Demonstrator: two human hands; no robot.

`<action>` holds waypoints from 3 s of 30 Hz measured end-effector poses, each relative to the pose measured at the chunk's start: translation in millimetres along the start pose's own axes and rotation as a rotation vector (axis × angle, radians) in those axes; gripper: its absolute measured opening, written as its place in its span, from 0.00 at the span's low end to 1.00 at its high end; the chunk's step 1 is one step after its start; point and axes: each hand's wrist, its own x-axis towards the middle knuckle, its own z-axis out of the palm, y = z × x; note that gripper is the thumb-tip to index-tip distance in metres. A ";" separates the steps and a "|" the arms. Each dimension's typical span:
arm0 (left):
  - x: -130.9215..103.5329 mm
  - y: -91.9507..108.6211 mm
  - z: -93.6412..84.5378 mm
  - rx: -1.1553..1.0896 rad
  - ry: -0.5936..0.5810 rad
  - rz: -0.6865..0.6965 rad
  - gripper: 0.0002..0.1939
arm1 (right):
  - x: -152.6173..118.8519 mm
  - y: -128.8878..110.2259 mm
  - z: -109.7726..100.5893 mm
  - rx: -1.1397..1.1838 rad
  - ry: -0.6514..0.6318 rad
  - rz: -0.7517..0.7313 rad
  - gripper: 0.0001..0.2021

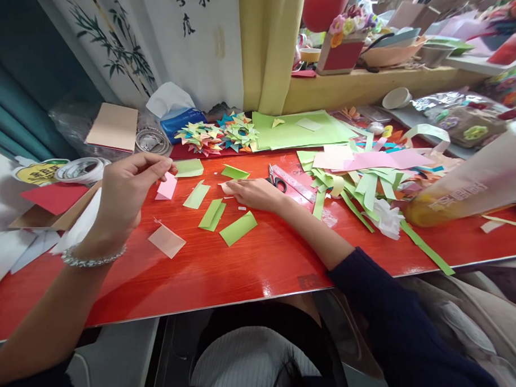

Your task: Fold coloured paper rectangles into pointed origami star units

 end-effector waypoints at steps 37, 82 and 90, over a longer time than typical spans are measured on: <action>-28.4 7.4 35.2 -0.455 0.084 -0.164 0.04 | -11.2 -67.5 -51.2 1.706 0.295 0.141 0.22; -29.6 9.9 32.8 -0.351 0.003 -0.118 0.08 | -10.9 -59.3 -49.7 1.533 0.408 0.371 0.10; -29.5 6.8 34.9 -0.236 0.097 -0.083 0.08 | -9.7 -67.5 -51.3 1.522 0.373 0.315 0.27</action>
